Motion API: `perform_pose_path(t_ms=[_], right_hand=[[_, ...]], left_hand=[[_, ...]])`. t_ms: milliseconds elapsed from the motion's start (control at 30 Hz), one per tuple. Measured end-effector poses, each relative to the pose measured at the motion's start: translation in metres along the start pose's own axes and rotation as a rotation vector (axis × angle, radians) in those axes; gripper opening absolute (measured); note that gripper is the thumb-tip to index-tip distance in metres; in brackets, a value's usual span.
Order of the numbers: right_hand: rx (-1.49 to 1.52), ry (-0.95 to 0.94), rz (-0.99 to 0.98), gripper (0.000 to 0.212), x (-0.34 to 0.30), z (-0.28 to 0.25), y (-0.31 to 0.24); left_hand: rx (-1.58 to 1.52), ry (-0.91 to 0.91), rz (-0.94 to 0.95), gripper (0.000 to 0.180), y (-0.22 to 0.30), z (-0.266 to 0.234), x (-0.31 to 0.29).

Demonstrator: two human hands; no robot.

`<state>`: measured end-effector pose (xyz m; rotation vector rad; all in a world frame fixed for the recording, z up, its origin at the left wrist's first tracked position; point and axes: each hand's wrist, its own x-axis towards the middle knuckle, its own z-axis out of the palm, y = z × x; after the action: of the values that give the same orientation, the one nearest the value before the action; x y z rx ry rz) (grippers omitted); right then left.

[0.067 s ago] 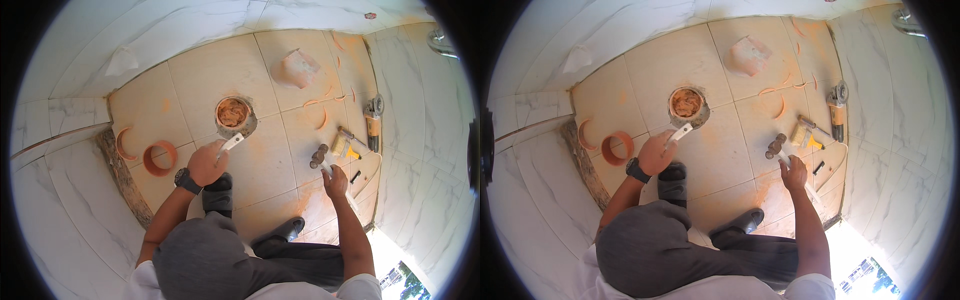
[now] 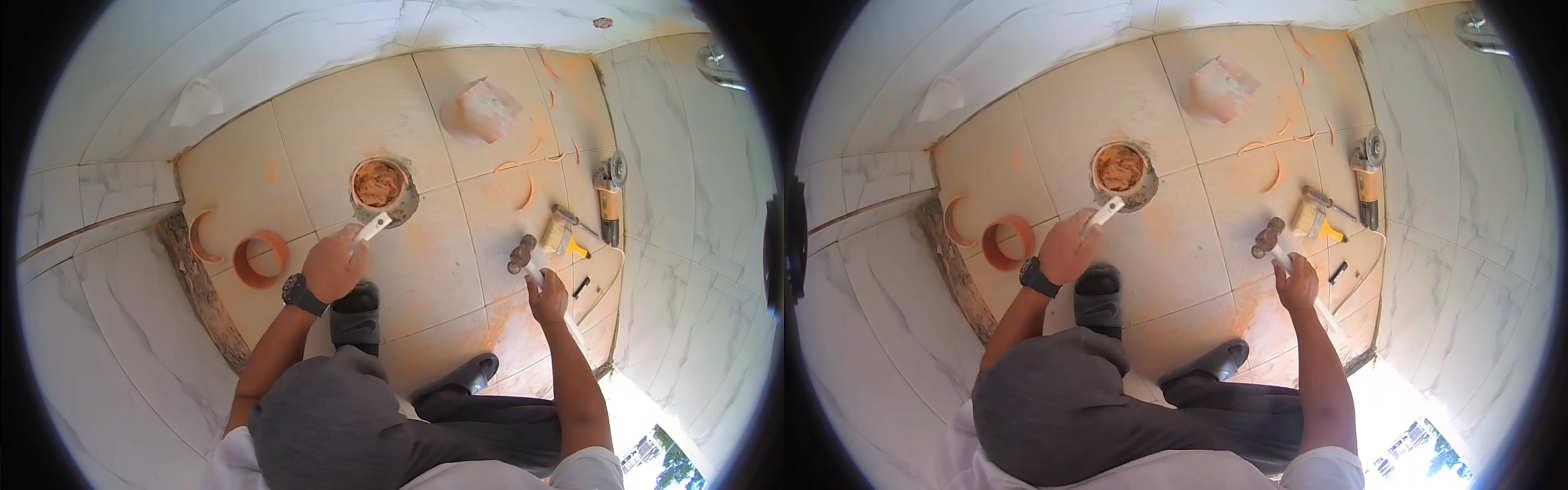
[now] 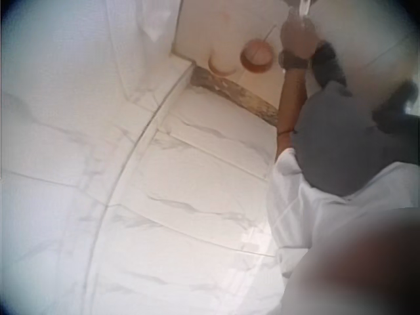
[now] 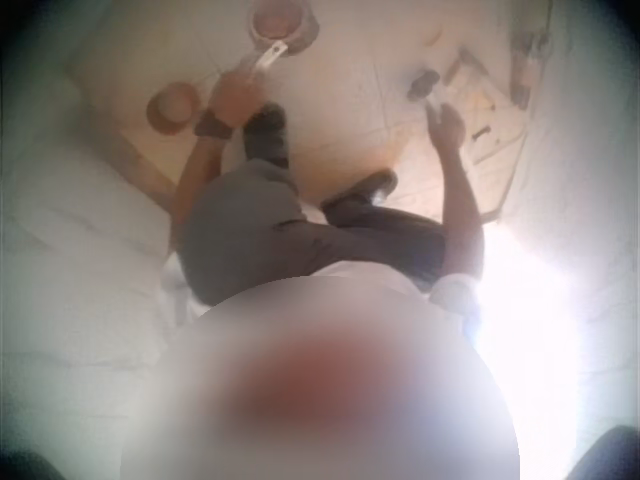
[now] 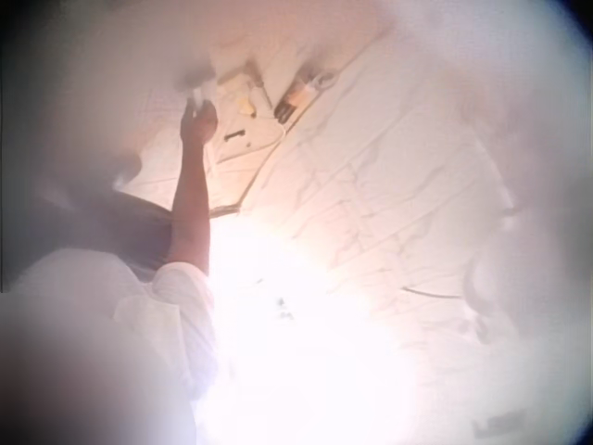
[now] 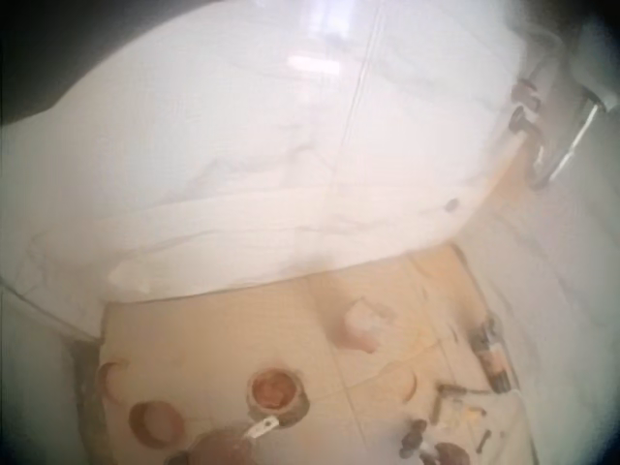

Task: The person uses an angle grinder to cut a circular hole in the tiled floor, then inserts a terracotta pipe segment into the opening. They use a hammer to tap the pipe into place and continue adjusting the fit.

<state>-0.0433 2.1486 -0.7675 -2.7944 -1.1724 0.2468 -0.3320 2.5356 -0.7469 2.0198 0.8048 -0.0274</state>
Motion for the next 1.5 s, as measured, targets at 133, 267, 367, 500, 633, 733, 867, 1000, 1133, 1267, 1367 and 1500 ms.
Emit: perform_pose_path(t_ms=[133,267,367,500,633,733,867,1000,1133,1267,1367,1500], right_hand=[[0.101,-0.159,0.279,0.037,0.013,-0.008,-0.038],[0.314,-0.224,0.284,0.04,0.054,-0.023,-0.106],[0.484,-0.254,0.222,0.041,0.076,-0.038,-0.157],[0.575,-0.273,0.128,0.042,0.097,-0.055,-0.206],[0.588,-0.294,0.051,0.044,0.105,-0.063,-0.234],[0.537,-0.349,0.0,0.045,0.104,-0.059,-0.249],[0.35,-0.523,-0.088,0.047,0.105,-0.045,-0.263],[0.332,-0.479,-0.082,0.048,0.105,-0.041,-0.263],[0.383,-0.487,-0.057,0.049,0.106,-0.042,-0.264],[0.347,-0.49,-0.051,0.048,0.111,-0.041,-0.264],[0.428,-0.486,-0.015,0.048,0.105,-0.042,-0.264],[0.47,-0.488,0.025,0.049,0.099,-0.043,-0.265]], left_hand=[[0.04,-0.087,-0.113,0.037,-0.011,-0.011,0.01],[0.086,-0.067,-0.066,0.038,-0.023,0.001,0.018],[0.089,-0.071,-0.062,0.041,-0.028,0.007,0.016],[0.153,-0.078,-0.06,0.041,-0.024,0.006,0.013],[0.177,-0.052,-0.043,0.041,-0.017,0.003,0.013],[0.191,-0.093,-0.051,0.04,-0.013,0.002,0.014],[0.213,-0.109,-0.011,0.04,-0.011,0.0,0.016],[0.186,-0.18,-0.061,0.039,-0.011,-0.002,0.02],[0.198,-0.181,-0.08,0.039,-0.011,-0.001,0.024],[0.224,-0.217,-0.088,0.039,-0.008,-0.001,0.027],[0.17,-0.134,-0.041,0.04,-0.006,-0.004,0.024],[0.097,-0.109,-0.128,0.043,-0.006,-0.017,0.019]])
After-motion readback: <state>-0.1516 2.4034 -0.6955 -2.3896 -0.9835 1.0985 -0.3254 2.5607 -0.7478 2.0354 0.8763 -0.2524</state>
